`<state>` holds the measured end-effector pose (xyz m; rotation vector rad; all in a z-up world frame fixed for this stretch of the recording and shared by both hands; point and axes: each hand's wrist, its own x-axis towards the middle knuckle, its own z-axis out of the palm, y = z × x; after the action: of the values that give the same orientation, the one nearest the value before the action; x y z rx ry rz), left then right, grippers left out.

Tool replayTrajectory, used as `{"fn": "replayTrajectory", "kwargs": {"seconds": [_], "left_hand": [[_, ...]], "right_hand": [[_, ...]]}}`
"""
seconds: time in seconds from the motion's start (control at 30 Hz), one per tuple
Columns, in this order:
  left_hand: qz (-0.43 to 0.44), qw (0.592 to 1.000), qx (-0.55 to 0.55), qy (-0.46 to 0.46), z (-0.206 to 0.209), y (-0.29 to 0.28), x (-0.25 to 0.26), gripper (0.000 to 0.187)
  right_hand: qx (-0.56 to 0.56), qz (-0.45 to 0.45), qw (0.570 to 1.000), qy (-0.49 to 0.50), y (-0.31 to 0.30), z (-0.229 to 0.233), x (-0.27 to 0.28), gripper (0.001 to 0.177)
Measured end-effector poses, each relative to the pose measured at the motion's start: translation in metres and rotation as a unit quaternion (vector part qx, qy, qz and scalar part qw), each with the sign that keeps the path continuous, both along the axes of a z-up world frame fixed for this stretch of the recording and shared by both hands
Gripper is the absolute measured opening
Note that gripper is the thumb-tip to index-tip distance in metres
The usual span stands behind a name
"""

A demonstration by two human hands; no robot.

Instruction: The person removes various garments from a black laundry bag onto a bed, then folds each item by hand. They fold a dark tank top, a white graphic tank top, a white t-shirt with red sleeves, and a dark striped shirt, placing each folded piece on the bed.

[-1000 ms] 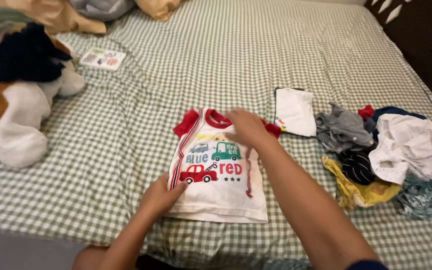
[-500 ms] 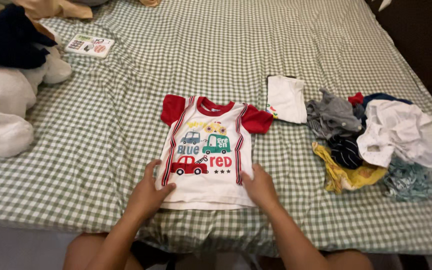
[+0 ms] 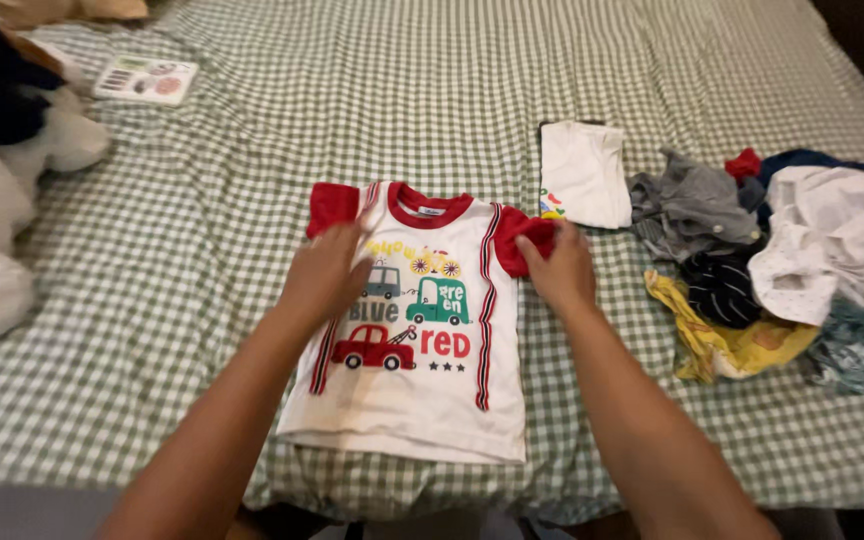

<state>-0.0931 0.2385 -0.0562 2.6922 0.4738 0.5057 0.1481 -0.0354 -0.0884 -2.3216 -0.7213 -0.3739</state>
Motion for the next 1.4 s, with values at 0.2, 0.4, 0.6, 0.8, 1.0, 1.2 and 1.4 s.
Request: {"fn": "replayTrajectory", "kwargs": {"seconds": [0.2, 0.4, 0.6, 0.8, 1.0, 1.2, 1.4], "left_hand": [[-0.001, 0.969, 0.242, 0.055, -0.008, 0.064, 0.113, 0.051], [0.055, 0.977, -0.013, 0.204, 0.004, 0.087, 0.107, 0.035], [0.092, 0.992, 0.022, 0.078, 0.001, 0.089, 0.122, 0.042], [0.13, 0.982, 0.049, 0.129, -0.004, 0.105, 0.124, 0.062], [0.167, 0.98, -0.038, 0.105, -0.021, 0.124, 0.122, 0.06], [0.149, 0.967, -0.071, -0.196, -0.049, 0.054, 0.045, 0.039], [0.14, 0.964, -0.181, -0.134, -0.039, -0.014, -0.027, 0.039]], "right_hand": [[0.037, -0.011, 0.973, 0.228, 0.014, -0.028, 0.056, 0.036], [0.126, 0.02, 0.971, 0.2, -0.018, -0.023, 0.085, 0.02], [0.131, 0.005, 0.987, 0.094, -0.013, -0.006, 0.102, 0.019], [0.113, -0.011, 0.992, 0.052, -0.001, -0.008, 0.106, 0.02], [0.068, -0.023, 0.996, 0.044, 0.009, -0.002, 0.118, 0.023], [0.15, -0.054, 0.986, 0.049, -0.007, -0.009, 0.014, 0.047], [0.094, -0.033, 0.983, 0.153, -0.038, -0.011, -0.089, 0.053]]}}
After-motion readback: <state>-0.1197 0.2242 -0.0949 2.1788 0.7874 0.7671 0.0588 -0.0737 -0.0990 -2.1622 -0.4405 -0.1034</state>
